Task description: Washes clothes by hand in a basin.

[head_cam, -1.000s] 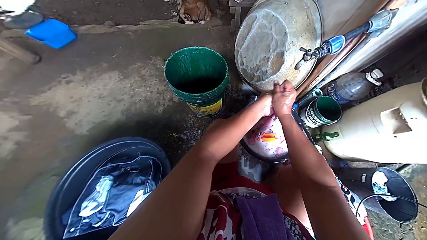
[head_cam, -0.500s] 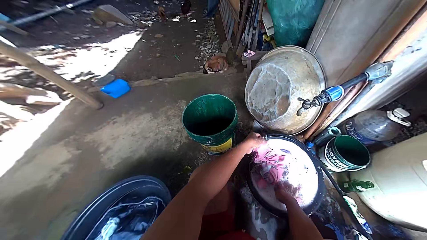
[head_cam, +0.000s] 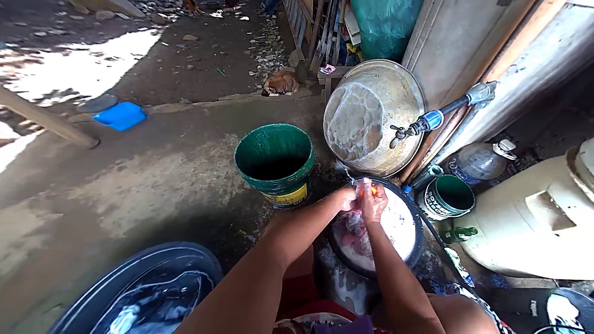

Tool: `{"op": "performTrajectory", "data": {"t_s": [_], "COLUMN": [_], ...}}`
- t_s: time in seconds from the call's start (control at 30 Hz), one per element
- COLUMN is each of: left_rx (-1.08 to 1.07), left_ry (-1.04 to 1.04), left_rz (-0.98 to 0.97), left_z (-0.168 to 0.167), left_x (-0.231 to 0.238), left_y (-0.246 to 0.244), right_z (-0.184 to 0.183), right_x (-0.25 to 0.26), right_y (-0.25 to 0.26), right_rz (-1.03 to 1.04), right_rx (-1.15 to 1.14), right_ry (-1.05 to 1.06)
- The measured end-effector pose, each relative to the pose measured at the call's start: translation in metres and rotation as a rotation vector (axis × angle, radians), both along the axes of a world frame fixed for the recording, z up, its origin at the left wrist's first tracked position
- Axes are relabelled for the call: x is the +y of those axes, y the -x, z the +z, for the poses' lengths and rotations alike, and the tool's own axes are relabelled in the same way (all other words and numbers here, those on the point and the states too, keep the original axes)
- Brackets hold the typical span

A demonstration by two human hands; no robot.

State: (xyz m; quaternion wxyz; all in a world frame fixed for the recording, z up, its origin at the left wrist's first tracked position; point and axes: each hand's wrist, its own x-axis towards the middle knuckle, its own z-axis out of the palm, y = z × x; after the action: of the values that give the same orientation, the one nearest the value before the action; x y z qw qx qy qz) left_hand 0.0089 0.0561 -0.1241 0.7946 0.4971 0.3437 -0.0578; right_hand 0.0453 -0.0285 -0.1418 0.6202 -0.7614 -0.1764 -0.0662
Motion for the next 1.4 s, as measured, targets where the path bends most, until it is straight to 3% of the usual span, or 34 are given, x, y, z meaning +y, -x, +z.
{"op": "performTrajectory", "data": {"t_s": [0.1,0.27,0.37,0.47,0.57,0.7,0.83,1.0,1.07,1.13,1.23,1.3,1.4], "left_rx": [-0.031,-0.084,-0.211,-0.359,-0.468,-0.385,-0.404,-0.389,-0.370,-0.315,-0.251,-0.276,-0.175], "left_ry": [-0.027,-0.339,-0.483,-0.560,-0.559,-0.531,-0.564,-0.788,-0.675,-0.433,-0.055,0.135,0.210], "left_rz": [-0.053,-0.090,-0.119,-0.150,-0.272,-0.428,-0.407,-0.349,-0.241,-0.153,-0.056,-0.064,0.000], "left_z": [0.004,0.018,0.038,0.045,0.048,0.043,0.043,0.040,0.035,0.031,0.032,0.032,0.069], "left_x": [-0.010,0.001,0.015,0.017,0.021,0.025,0.017,0.003,-0.004,-0.011,-0.019,-0.024,-0.038], "left_y": [-0.001,-0.003,-0.003,-0.002,0.006,0.005,0.001,-0.001,-0.005,-0.009,-0.008,-0.005,0.014], "right_z": [0.009,0.020,0.020,0.044,0.074,0.099,0.095,0.089,0.086,0.082,0.069,0.068,0.077], "right_x": [-0.022,-0.022,-0.048,-0.047,-0.041,-0.051,-0.054,-0.051,-0.054,-0.056,-0.051,-0.037,-0.015], "right_y": [-0.021,-0.015,-0.044,-0.049,-0.054,-0.068,-0.074,-0.074,-0.075,-0.078,-0.077,-0.057,-0.007], "right_rz": [-0.082,0.081,0.377,0.696,0.673,0.685,0.676,0.637,0.609,0.539,0.261,0.087,0.105], "right_rx": [0.111,0.006,0.241,0.370,0.358,0.260,0.120,0.034,0.084,0.155,0.207,0.096,-0.181], "right_ry": [0.323,0.089,0.339,0.563,0.612,0.624,0.659,0.737,0.652,0.528,0.301,0.261,0.234]}}
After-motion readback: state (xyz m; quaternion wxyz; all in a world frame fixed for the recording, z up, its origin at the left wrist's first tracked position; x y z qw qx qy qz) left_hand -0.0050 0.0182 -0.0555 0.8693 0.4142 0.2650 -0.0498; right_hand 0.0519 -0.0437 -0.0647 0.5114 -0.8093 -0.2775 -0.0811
